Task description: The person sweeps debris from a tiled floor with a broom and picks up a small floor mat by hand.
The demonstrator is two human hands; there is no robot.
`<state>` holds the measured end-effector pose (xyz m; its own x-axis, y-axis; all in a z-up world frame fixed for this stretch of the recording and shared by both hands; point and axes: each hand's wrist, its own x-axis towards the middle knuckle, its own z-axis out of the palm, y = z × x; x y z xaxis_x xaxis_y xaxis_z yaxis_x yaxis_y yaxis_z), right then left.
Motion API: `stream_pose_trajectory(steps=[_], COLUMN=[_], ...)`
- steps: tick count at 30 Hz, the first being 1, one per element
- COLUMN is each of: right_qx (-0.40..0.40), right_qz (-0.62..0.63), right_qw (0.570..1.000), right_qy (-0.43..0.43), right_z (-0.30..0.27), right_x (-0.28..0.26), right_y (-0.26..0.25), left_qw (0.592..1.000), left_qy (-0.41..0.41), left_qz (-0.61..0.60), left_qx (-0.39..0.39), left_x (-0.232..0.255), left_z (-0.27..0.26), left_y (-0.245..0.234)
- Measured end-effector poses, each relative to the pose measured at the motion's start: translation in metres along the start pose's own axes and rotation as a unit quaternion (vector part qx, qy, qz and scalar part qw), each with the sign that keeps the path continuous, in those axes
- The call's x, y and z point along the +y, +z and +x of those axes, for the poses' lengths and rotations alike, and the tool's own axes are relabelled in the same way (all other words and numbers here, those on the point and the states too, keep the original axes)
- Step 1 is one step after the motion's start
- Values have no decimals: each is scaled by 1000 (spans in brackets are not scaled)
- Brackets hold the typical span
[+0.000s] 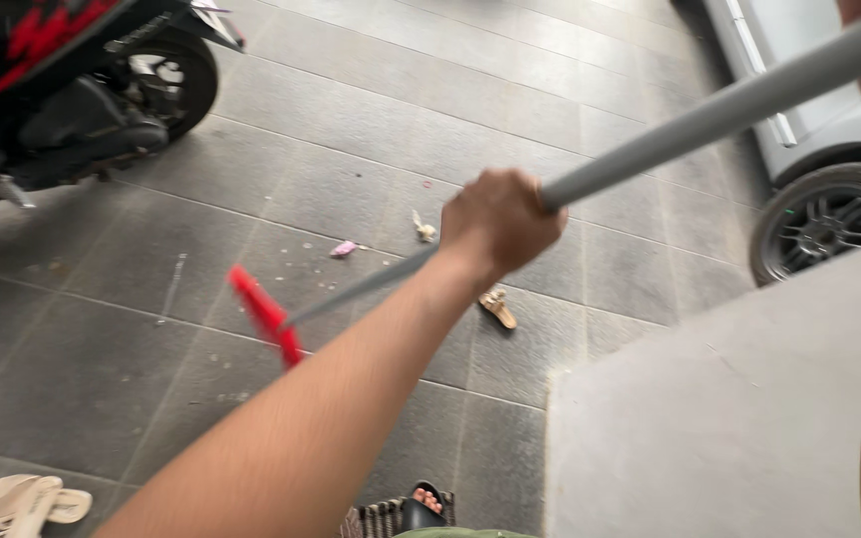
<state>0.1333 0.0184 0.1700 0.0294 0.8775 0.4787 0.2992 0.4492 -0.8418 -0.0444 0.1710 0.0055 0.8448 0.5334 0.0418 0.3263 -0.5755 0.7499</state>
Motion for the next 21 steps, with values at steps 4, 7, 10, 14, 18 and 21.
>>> stream_pose_trajectory(steps=[4,7,10,14,18,21], right_qx=[77,103,35,16,8,3], right_qz=[123,258,269,328,209,156], right_qw=[989,948,916,863,897,932], right_qy=[39,154,295,384,389,329], right_z=[14,20,14,36,76,114], right_x=[69,155,207,220,201,173], right_y=[36,114,215,288,266,230], left_qw=[998,984,950,924,948,972], left_qy=[-62,-162,-295,-303,-262,-202], left_qz=[21,68,57,47,18,20], left_qx=[-10,-8,-91,-228,-181,-120], left_x=[-78,-173,-269,-352,-361,-331], left_z=[-39,-92,-157,-182,-139,-79], left_y=[-11,-4,-2,-5,-3,-12])
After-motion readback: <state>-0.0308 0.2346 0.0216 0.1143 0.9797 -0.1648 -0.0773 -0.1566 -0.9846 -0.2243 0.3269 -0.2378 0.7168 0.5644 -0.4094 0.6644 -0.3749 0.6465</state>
